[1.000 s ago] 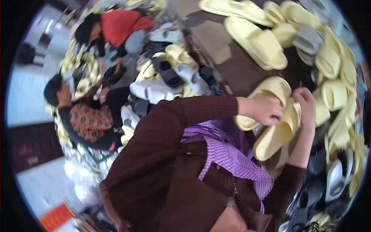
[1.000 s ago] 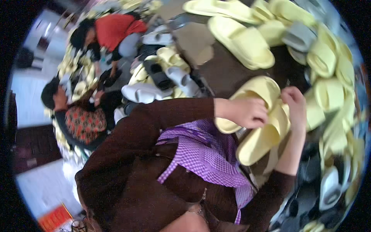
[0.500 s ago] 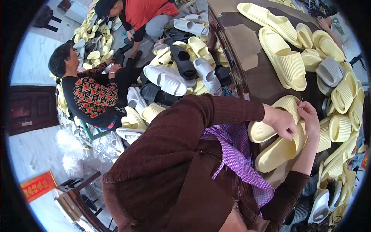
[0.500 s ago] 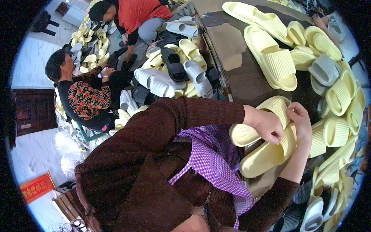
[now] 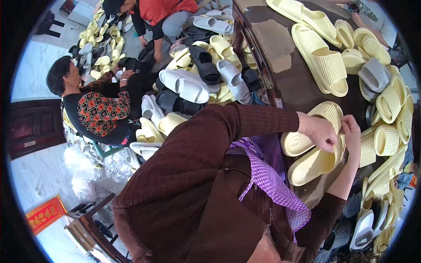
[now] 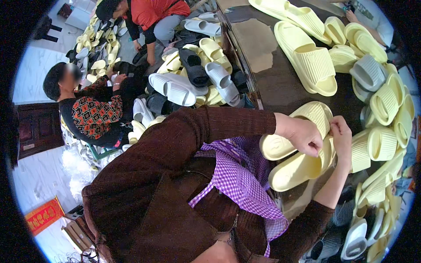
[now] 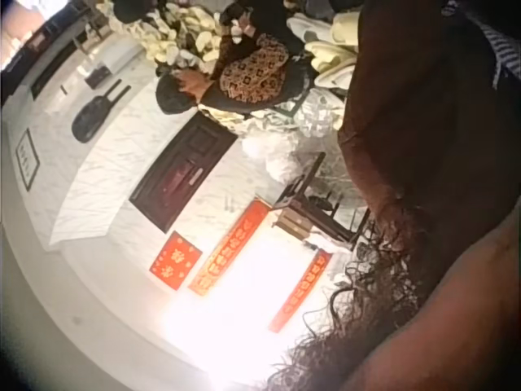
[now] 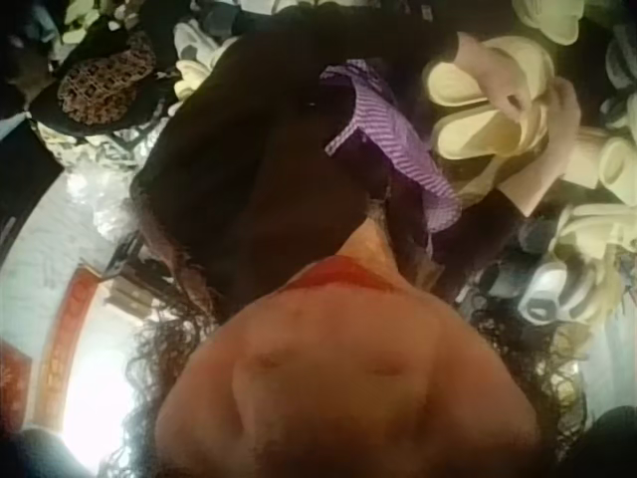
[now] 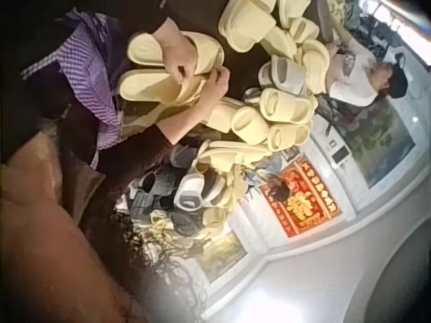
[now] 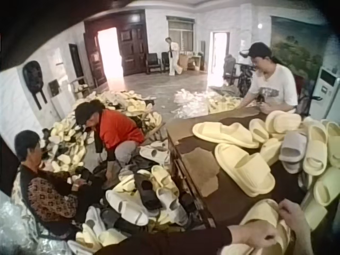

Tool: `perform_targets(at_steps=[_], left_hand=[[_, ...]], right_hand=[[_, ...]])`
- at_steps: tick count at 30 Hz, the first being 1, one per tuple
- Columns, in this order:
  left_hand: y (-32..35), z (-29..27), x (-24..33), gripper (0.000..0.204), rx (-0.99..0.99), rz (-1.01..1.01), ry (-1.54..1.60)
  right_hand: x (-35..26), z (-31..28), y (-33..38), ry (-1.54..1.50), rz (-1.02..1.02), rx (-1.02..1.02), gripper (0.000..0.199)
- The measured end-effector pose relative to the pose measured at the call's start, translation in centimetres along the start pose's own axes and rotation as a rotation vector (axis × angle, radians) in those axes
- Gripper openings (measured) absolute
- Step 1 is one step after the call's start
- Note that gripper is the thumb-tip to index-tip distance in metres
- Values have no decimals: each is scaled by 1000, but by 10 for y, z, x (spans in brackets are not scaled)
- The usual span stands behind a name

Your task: The person pairs slides together by threading plastic fasteners through each pair of slides and securing them by hand.

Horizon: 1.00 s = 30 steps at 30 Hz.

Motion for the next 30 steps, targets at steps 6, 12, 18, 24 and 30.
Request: perform_targets(at_steps=[6, 12, 18, 24, 30], left_hand=[[0, 2, 5, 20, 17, 105, 5], [14, -22, 40, 19, 156, 173, 11], [-47, -30, 16, 23, 317, 59, -156], [-98, -2, 4, 19, -124, -435, 217], [-99, 9, 5, 14, 65, -475, 384]], right_hand=[[4, -3, 19, 239, -80, 230, 4], [0, -1, 21, 39, -69, 472, 12], [-11, 0, 39, -200, -102, 653, 12], [-15, -7, 55, -242, -116, 794, 10], [-10, -7, 65, -489, -157, 974, 10]])
Point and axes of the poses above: each hand's wrist, its own y-axis away from the middle knuckle, its own z-axis out of the palm, x = y × z, the point moved 2 cm from there along -y, towards the middle knuckle, and after that the axes turned 5 degrees about x, right-handed, at the moved point
